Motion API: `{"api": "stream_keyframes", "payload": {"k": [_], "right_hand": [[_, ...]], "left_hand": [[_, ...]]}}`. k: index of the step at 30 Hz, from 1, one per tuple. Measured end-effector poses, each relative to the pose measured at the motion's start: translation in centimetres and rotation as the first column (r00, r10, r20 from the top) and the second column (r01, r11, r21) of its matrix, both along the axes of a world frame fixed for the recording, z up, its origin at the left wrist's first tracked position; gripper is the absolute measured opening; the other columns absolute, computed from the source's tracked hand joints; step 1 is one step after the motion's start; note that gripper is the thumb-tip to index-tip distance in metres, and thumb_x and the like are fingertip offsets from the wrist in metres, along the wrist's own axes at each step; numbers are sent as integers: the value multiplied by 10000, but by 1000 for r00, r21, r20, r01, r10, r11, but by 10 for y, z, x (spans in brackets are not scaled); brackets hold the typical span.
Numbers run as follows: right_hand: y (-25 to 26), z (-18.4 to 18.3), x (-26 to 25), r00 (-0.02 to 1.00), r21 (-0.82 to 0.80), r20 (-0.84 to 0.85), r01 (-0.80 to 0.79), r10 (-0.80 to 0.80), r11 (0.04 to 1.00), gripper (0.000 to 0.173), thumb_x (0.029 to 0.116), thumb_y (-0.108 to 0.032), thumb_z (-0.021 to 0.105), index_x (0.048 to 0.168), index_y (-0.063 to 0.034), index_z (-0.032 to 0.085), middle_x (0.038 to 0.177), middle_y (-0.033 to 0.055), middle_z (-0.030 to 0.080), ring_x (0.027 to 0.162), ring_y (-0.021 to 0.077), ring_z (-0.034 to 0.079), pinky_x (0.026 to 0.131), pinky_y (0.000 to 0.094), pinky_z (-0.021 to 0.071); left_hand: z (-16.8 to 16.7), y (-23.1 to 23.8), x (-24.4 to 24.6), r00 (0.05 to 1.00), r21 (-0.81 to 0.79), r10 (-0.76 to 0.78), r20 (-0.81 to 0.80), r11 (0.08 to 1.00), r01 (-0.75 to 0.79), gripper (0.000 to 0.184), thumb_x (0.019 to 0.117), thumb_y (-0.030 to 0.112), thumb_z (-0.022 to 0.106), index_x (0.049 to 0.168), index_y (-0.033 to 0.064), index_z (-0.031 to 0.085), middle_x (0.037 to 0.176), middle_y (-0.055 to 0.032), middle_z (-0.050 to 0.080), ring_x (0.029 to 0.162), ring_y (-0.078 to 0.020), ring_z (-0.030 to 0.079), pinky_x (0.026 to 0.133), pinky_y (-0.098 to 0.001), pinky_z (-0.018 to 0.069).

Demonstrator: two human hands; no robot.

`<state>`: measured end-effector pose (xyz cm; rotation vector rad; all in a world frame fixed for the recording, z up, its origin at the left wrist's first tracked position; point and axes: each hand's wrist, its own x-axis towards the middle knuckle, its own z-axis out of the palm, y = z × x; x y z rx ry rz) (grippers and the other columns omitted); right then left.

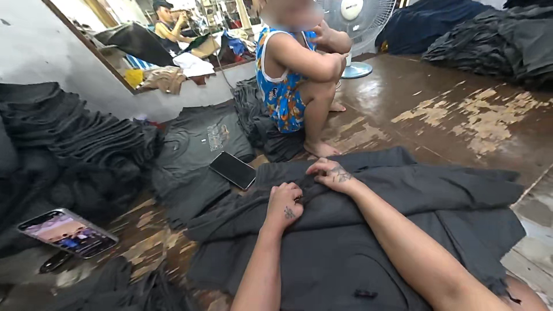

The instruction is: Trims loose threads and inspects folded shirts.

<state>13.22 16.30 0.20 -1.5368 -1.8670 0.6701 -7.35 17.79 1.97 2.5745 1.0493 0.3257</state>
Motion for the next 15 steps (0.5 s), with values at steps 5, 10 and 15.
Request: {"api": "stream_keyframes", "payload": {"k": [5,10,15], "right_hand": [[17,-6,-13,969,17,243,-50,44,999,270,1014,-140,579,1217,-85,748,1251,240,655,1156,384,640,1025,535,470],[21,-24,-10,982,151,163,71,-95,986,316,1071,-149,474,1181,55,689,1196,253,678,1152,390,656,1034,523,486],[14,-20,11,937,26,-250,259,-245,965,319,1105,-164,406,1168,59,625,962,180,691,863,231,671,850,383,536]], "left_hand": [[3,2,2,999,-61,42,-1,997,-42,250,894,23,546,1032,-46,742,1265,-221,659,1220,-398,585,1005,-588,394],[0,0,5,996,-48,83,16,996,-82,253,907,25,538,1044,-46,739,1276,-217,658,1240,-392,578,1022,-584,395],[-2,-3,7,989,-30,141,53,990,-139,251,930,19,523,1057,-57,726,1237,-231,665,1208,-393,592,1024,-572,397]]}}
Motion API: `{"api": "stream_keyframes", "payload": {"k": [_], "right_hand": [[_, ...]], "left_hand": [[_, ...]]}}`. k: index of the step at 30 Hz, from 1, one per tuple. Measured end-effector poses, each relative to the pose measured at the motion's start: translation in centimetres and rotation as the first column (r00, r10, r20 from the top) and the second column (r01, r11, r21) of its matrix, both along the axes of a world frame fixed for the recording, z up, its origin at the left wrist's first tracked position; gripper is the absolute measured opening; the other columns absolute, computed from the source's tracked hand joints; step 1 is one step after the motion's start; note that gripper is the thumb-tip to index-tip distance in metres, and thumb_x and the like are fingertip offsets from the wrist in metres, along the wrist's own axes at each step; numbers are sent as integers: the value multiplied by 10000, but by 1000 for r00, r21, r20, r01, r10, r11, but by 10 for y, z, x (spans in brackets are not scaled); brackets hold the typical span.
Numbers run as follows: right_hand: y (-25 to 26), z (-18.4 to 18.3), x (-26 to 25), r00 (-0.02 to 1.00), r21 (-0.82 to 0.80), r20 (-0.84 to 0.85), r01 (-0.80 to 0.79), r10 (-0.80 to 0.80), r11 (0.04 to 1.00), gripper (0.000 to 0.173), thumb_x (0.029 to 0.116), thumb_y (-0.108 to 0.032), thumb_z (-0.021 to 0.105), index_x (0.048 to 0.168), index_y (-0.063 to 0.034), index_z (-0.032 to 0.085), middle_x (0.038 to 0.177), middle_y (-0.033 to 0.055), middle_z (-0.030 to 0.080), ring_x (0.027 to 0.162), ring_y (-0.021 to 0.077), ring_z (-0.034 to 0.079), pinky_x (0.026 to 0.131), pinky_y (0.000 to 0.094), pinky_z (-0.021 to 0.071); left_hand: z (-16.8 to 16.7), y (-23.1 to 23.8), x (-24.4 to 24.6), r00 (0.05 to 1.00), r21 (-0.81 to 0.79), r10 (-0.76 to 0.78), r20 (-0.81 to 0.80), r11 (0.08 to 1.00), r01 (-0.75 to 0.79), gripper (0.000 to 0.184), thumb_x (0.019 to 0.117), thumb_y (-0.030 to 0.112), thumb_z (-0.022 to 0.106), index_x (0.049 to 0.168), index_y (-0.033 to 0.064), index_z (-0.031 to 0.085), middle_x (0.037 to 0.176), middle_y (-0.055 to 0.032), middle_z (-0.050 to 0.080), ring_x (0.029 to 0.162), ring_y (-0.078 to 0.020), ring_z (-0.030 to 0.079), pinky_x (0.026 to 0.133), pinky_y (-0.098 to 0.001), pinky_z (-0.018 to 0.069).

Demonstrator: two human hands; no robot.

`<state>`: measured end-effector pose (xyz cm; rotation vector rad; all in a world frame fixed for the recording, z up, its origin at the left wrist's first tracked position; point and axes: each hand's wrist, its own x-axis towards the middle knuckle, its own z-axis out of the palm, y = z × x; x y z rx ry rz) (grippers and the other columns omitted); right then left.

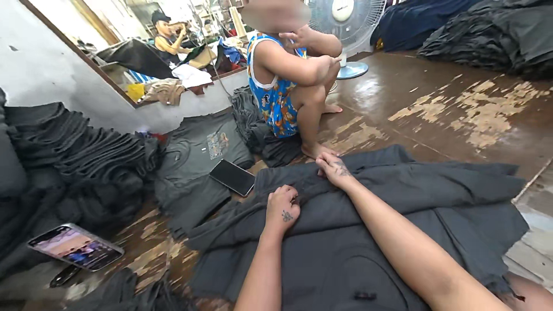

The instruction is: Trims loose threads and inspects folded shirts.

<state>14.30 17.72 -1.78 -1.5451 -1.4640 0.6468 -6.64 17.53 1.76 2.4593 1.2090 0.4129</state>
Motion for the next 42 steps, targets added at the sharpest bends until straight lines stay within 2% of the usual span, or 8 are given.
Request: {"api": "stream_keyframes", "payload": {"k": [8,11,16,28,32,35,38,42], "right_hand": [[-1,21,-22,805,-96,496,-322,326,942,266,983,-116,621,1215,-122,752,1476,262,521,1397,457,451,1132,615,337],[7,15,-27,824,-41,482,-318,298,947,213,976,-100,613,1122,-48,760,1380,263,593,1338,457,509,1113,605,370],[11,-1,-5,997,18,-14,-78,78,997,271,1053,-125,530,1176,66,679,1209,224,674,1139,289,645,1038,419,483],[-19,43,33,698,408,-715,378,33,831,318,1111,-212,331,882,-120,531,652,-62,554,637,85,614,696,299,570],[-139,101,3,754,641,-217,-369,620,673,509,1021,-610,424,724,-257,639,721,-124,674,764,19,681,783,262,582],[-193,94,-15,593,102,220,-803,774,587,521,1004,-481,562,964,2,752,905,130,742,870,208,719,808,369,576],[-177,46,25,665,-174,678,-270,314,947,499,919,-500,704,1216,-100,739,1262,206,679,1239,390,612,1055,624,442],[-136,23,112,764,-459,639,289,86,840,832,987,-653,496,1634,-173,285,1703,183,179,1588,374,83,1183,737,-40]], "left_hand": [[5,-3,1,999,-17,20,-26,1000,-20,263,936,14,511,1077,-60,721,1276,-233,647,1240,-392,574,1047,-568,384],[7,-3,2,997,-50,36,-71,998,-39,275,947,25,506,1112,-50,713,1317,-218,630,1272,-376,554,1064,-554,374],[7,-1,2,997,-12,68,-27,998,-68,267,935,22,525,1111,-56,710,1285,-229,640,1242,-386,568,1042,-557,392],[-14,1,-1,925,494,33,378,838,-232,262,883,2,536,1061,-22,725,1079,-214,716,1048,-410,676,926,-594,488],[-7,-19,1,992,344,-24,128,939,-22,272,904,34,560,1102,1,744,1078,-196,737,1035,-376,709,892,-573,543],[2,-16,8,984,53,5,-177,999,4,489,958,31,521,1423,154,611,1472,-95,579,1457,-325,421,1188,-620,223],[-4,-13,6,977,32,2,-212,999,5,583,968,42,529,1515,243,513,1580,-88,455,1537,-368,254,1187,-701,126],[0,-14,6,974,-9,-2,-227,1000,0,582,986,65,511,1535,255,482,1610,-58,417,1557,-354,199,1187,-709,67]]}}
